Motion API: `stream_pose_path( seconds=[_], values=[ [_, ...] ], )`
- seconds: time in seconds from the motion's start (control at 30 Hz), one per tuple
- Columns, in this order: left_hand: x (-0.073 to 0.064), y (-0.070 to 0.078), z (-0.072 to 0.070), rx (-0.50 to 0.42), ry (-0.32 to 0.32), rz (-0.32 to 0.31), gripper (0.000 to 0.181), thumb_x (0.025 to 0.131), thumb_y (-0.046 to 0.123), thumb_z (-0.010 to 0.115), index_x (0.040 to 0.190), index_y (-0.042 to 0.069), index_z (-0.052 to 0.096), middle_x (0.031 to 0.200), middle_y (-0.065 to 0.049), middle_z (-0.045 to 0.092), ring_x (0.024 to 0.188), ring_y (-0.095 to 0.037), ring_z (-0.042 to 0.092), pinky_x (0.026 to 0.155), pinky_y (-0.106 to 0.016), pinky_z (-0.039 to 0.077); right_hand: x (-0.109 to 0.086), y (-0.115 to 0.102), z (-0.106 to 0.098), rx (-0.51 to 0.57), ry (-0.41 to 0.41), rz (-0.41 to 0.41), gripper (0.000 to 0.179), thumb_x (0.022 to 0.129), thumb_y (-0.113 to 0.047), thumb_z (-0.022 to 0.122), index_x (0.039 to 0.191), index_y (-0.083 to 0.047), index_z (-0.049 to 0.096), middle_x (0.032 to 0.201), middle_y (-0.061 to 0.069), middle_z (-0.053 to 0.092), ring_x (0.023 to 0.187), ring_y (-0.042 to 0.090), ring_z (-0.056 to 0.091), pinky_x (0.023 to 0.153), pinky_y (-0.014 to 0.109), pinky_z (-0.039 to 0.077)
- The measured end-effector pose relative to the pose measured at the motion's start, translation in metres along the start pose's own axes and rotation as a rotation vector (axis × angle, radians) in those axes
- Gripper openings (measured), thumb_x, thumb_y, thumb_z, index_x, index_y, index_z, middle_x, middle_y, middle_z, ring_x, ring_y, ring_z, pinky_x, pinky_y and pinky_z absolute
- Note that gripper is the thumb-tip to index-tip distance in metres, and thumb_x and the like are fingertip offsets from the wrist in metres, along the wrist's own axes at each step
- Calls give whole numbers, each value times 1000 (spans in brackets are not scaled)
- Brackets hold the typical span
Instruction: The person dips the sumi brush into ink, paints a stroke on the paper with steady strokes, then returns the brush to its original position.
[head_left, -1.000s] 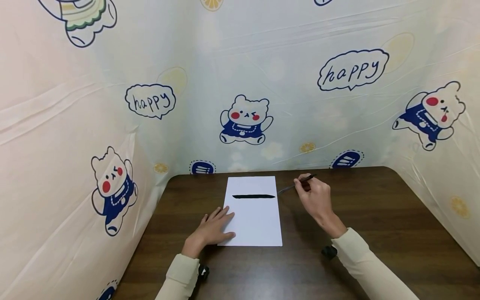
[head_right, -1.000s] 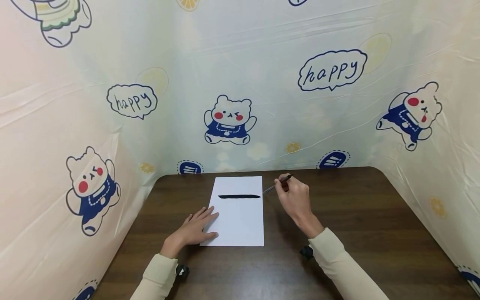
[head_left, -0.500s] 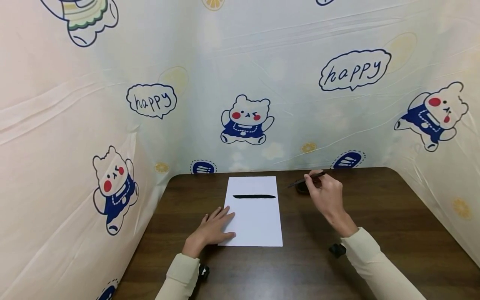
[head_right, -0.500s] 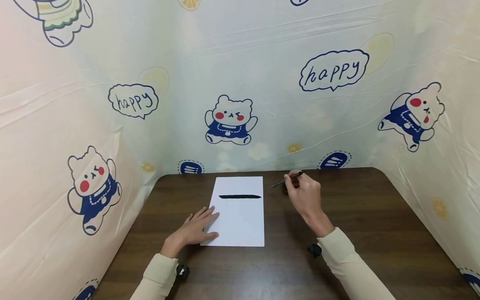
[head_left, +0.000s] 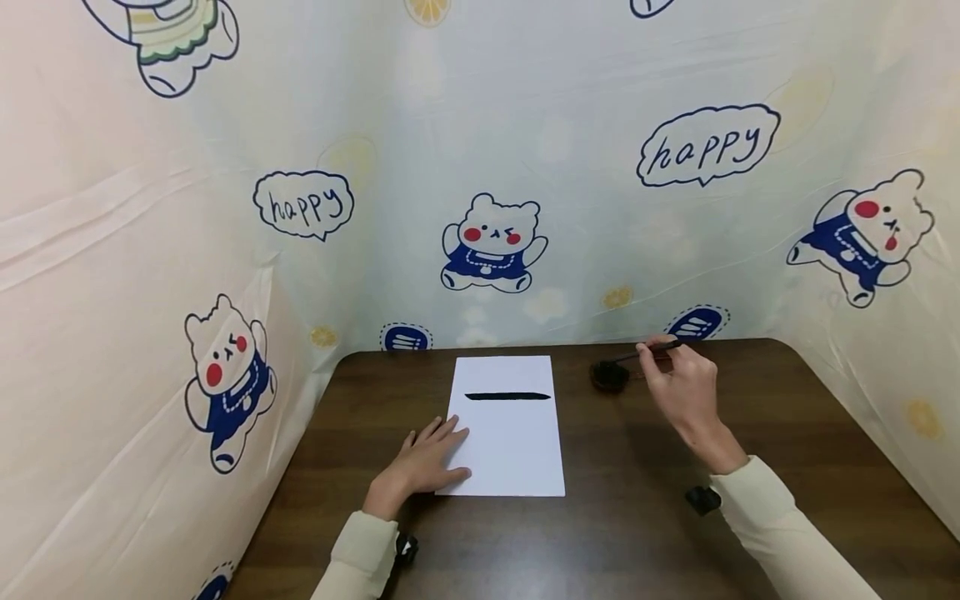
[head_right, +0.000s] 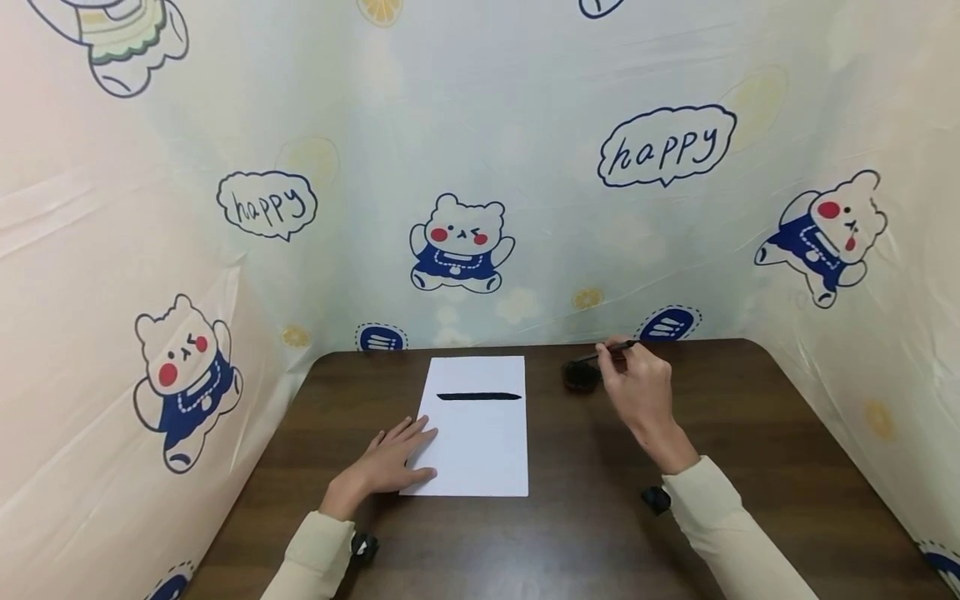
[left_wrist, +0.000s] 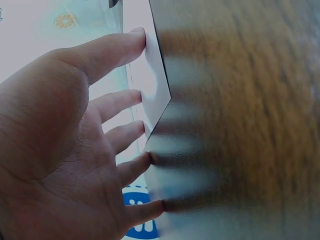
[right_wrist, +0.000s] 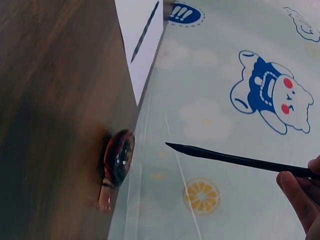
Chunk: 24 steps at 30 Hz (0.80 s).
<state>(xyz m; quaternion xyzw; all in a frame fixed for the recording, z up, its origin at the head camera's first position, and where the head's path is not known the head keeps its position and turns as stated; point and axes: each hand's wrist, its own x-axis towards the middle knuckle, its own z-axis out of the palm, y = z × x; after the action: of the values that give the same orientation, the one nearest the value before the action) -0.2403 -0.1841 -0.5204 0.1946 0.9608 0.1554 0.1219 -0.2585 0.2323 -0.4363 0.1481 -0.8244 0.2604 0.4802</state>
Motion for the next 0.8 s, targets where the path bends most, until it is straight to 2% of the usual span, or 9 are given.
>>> stream_pose_path(
  seconds=[0.13,0.5,0.8],
  values=[
    [-3,-1,2,-10,-7,5,72,91,50,63,152,22,37,164,-6,22,152,-37,15,114,-72,11,-1,6,-6,-28,1,0,10,86,-9,74,91,-1,71,75,14,71,57,23,64,50,43,49],
    [0,0,0,0,1,-7,73,90,51,63,152,23,37,164,-5,21,152,-37,14,114,-71,11,2,23,-20,-96,-24,-26,12,87,-12,73,92,-2,70,75,13,71,57,22,65,50,41,50],
    [-1,-2,2,-3,6,16,72,91,47,63,153,20,36,164,-7,22,151,-39,14,113,-73,9,-1,33,-25,-114,-20,-36,17,83,-9,76,97,-1,71,80,14,72,62,25,66,51,44,49]
  ],
)
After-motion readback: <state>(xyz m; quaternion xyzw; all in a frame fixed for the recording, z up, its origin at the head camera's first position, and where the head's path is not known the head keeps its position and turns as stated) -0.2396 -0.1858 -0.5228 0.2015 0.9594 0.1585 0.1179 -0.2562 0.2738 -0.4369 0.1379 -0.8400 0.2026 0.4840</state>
